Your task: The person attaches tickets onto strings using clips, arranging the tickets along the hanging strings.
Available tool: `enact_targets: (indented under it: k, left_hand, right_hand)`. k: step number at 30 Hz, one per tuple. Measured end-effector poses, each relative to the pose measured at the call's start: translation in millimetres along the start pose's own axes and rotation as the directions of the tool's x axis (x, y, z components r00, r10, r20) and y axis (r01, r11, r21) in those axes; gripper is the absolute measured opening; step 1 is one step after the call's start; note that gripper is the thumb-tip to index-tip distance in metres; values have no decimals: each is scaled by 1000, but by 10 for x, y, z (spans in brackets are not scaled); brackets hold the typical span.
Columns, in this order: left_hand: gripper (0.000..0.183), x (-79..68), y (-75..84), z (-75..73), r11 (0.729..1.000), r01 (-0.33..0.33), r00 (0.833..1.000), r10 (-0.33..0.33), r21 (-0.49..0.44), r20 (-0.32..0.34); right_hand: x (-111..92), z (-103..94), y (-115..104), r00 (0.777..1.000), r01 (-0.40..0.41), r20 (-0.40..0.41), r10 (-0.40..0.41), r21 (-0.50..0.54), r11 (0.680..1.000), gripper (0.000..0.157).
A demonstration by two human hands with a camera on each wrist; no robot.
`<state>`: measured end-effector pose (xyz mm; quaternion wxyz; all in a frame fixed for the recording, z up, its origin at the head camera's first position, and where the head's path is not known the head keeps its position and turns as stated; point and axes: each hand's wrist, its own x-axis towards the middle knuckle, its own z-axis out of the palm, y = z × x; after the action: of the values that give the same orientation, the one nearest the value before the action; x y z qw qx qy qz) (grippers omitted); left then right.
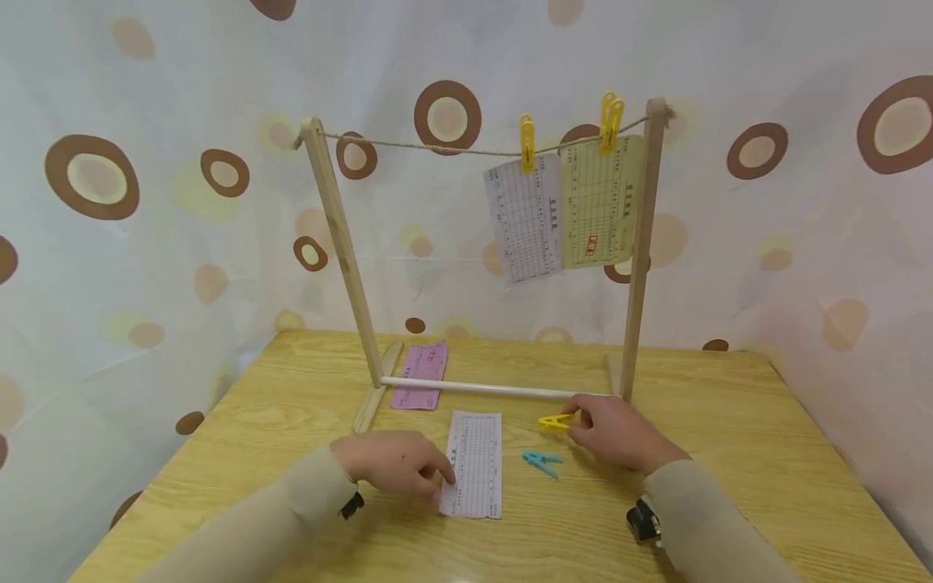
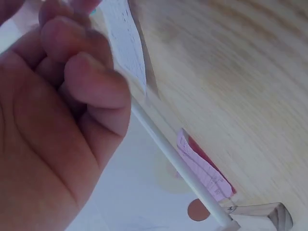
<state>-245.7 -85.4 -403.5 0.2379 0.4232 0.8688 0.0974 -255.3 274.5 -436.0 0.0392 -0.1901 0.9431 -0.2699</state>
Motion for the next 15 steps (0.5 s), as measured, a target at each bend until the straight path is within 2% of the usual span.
enact_targets:
  k: [3, 6, 11, 15]
  left_hand:
    - [31, 60, -71, -42, 998, 42, 994, -46, -42, -95]
    - [34, 130, -137, -78, 992, 85, 980, -100, -89, -170]
    - [44, 269, -208, -132, 981, 150, 956, -176, -126, -235]
    - [50, 389, -269, -157, 973, 203, 936, -225, -108, -271]
  right_hand:
    - [-3, -11, -19, 1000, 11, -10, -11, 14, 1000, 24]
    - [-4, -13, -31, 1000, 17, -22, -17, 25, 1000, 23]
    - [-10, -4, -41, 999, 16, -40, -15, 36, 999, 23]
    - [-10, -2, -49, 998, 13, -62, -10, 59, 998, 24]
